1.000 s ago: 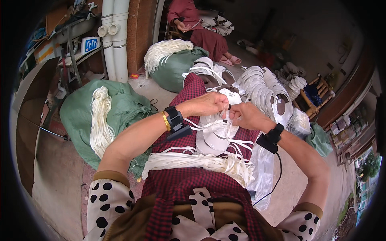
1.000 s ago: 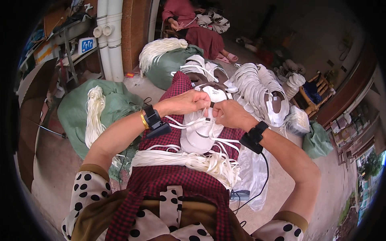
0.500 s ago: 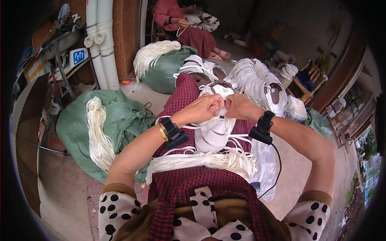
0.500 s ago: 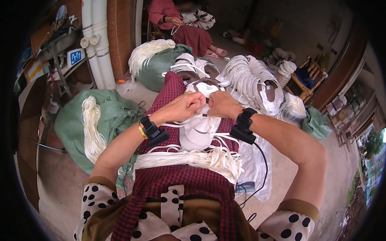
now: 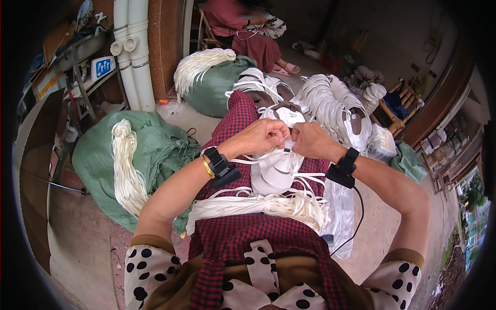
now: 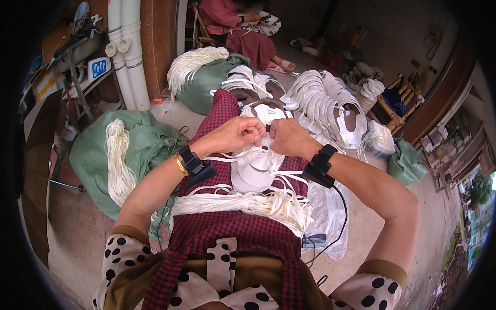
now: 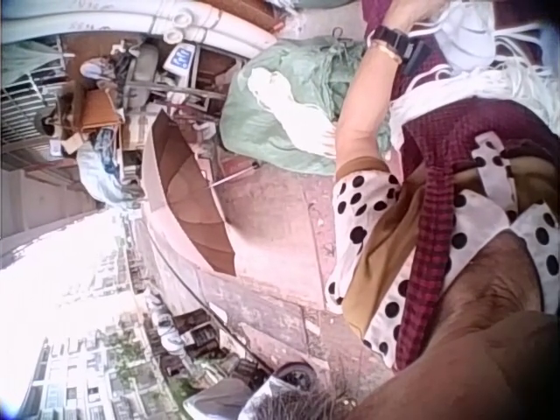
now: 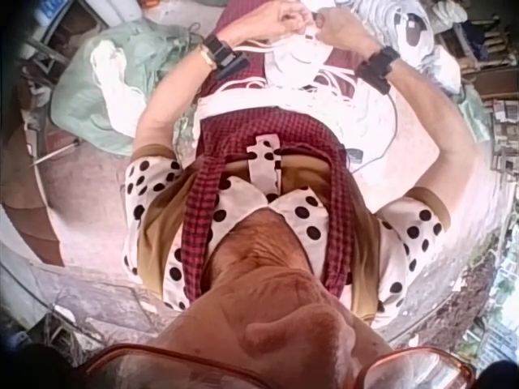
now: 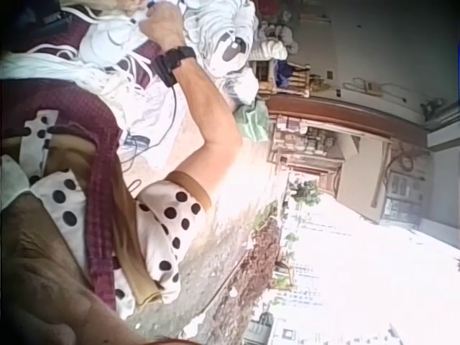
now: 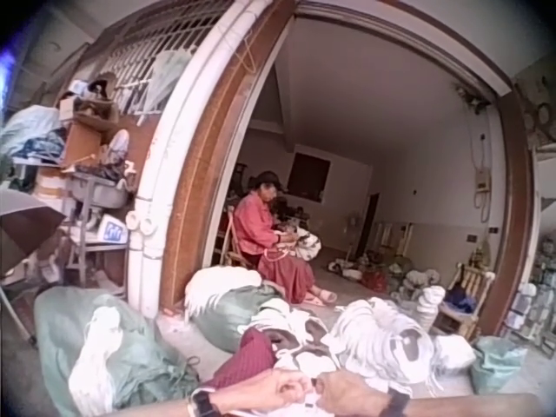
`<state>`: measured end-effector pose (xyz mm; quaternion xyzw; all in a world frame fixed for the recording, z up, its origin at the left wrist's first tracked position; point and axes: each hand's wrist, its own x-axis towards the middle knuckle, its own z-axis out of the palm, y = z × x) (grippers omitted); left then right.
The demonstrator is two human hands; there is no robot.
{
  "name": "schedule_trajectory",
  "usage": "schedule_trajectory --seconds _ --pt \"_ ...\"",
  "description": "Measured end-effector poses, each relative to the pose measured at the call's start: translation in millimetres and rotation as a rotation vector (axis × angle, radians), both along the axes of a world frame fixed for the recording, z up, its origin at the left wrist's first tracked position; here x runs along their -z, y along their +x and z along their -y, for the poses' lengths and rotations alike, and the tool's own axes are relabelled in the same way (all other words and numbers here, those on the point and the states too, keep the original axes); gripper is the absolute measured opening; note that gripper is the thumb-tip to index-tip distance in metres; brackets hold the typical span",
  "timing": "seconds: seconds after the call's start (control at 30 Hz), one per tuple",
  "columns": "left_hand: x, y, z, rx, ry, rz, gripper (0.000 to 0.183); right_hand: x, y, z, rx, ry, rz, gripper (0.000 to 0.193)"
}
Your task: The recorder is threading long white laces or straps through the eyelets of white shoe uppers while sitting on the floor.
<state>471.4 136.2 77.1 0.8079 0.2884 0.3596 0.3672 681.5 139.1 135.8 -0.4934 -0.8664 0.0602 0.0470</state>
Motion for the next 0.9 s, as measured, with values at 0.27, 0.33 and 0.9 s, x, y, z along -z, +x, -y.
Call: schedule_trajectory --seconds 0.27,0.33,0.9 --pt "5 0 -4 0.033 -0.034 0.045 0.011 3 -1 -1 -0.052 0.060 0.161 0.025" --pt "6 0 -4 0.014 -0.014 0.030 0.011 5 -3 -1 -0.074 0.107 0.219 0.026" --pt "10 3 -2 -0.012 -0.017 0.111 0.013 -2 -5 5 0.211 0.018 -0.463 0.014"
